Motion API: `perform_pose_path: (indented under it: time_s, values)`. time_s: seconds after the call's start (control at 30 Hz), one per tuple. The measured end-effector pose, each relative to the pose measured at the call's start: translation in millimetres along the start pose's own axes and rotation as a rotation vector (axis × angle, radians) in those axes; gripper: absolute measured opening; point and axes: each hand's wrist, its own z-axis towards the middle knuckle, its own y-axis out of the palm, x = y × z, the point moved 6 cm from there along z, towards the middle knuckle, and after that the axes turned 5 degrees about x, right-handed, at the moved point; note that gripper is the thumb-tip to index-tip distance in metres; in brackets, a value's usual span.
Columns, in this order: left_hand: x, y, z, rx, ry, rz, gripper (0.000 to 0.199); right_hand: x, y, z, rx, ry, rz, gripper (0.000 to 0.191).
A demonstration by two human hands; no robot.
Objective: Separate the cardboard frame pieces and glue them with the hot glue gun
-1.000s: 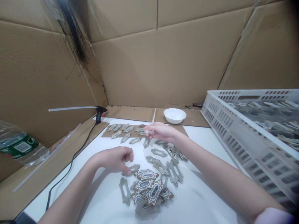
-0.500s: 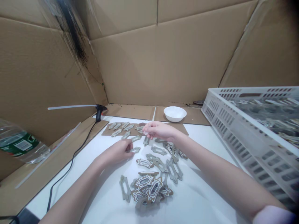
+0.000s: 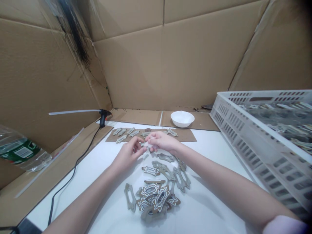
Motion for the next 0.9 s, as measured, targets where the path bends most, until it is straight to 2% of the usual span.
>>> perform_pose_path:
  time_s: [0.13,0.33,0.5,0.73,0.83,0.9]
  values:
    - [-1.4,4.9,-3.0,0.078,-0.027,-0.071,0.020,-1.5,3.0,-2.4,0.037,-0.011,-0.066,0.012]
    - [-1.9,-0.3,-4.1,0.170,-0.048,-0.028,0.015,-0.7,3.8,-3.2,0.079,-0.047,-0.151,0.010]
    - [-5.1,-3.0,-2.0,0.161,-0.102,-0.128,0.022,-0.2,2.6,-3.1,0.102,-0.075,-0.191,0.008]
    - [-17.7,0.1,3.1,0.047,-0.197,-0.341,0.020,0.9,-3.0,1.0,0.140,-0.093,-0.177,0.009]
    - [-21.6,-6.9,4.7,0.065,-0.221,-0.281,0.020,0.1,-6.8,1.8,0.174,-0.086,-0.184,0.010]
    - [-20.0,-17.4,5.7,0.115,-0.166,-0.124,0.016,-0.6,-9.6,2.2,0.198,-0.080,-0.188,0.011]
